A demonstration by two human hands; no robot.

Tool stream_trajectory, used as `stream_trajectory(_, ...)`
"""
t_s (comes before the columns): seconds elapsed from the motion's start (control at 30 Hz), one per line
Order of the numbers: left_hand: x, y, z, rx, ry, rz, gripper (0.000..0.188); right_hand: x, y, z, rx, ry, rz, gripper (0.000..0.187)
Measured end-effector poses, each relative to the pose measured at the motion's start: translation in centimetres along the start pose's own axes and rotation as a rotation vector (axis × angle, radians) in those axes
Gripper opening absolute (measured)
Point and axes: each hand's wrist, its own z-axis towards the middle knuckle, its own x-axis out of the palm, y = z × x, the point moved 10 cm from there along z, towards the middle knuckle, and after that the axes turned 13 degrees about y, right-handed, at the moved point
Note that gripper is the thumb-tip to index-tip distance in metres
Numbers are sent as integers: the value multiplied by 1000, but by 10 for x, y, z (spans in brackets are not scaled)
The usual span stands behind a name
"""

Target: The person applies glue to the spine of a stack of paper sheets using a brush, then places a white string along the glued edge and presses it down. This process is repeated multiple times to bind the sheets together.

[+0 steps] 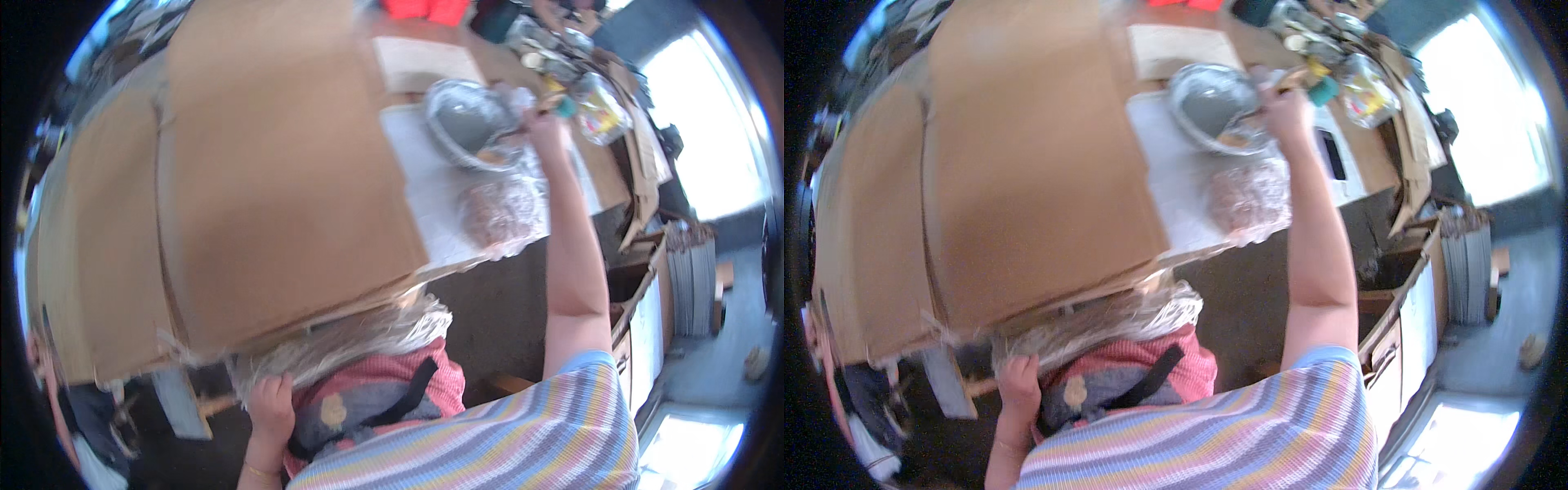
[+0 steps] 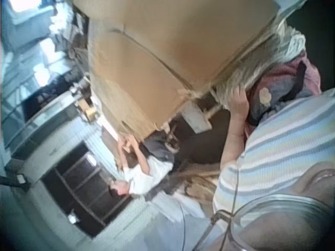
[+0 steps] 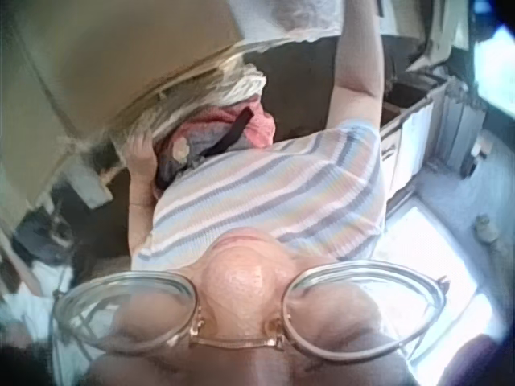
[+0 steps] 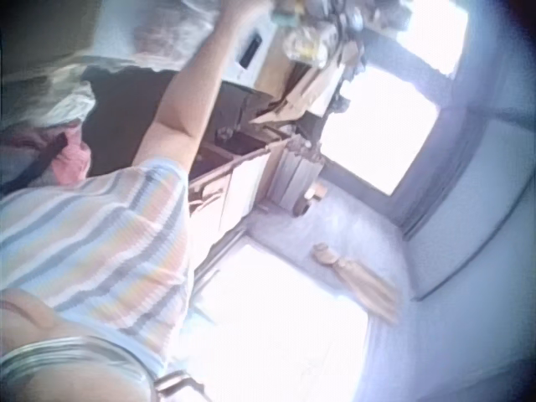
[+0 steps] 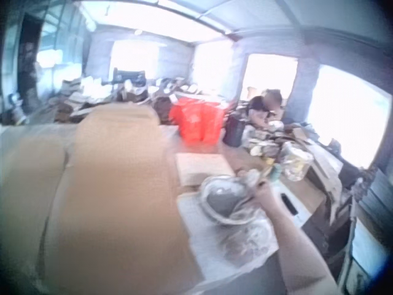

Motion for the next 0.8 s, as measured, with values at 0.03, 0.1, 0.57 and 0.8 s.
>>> stream_trajectory(0.03,0,6,-11,-48,27,-8,19,-12,3,-3,-70,-40,-67,48)
stream_trajectory(0.1,-12,12,-21,-113,-40,-116,15,-2,42,-49,-254,105,534,28)
stream_trajectory(0.57,-43,76,-27,-364,41,-198,7,161,294,-303,-1046,736,407,15)
stream_trajectory(0.8,-55,64,33,-263,-14,112,9,181,304,-296,-923,750,319,6)
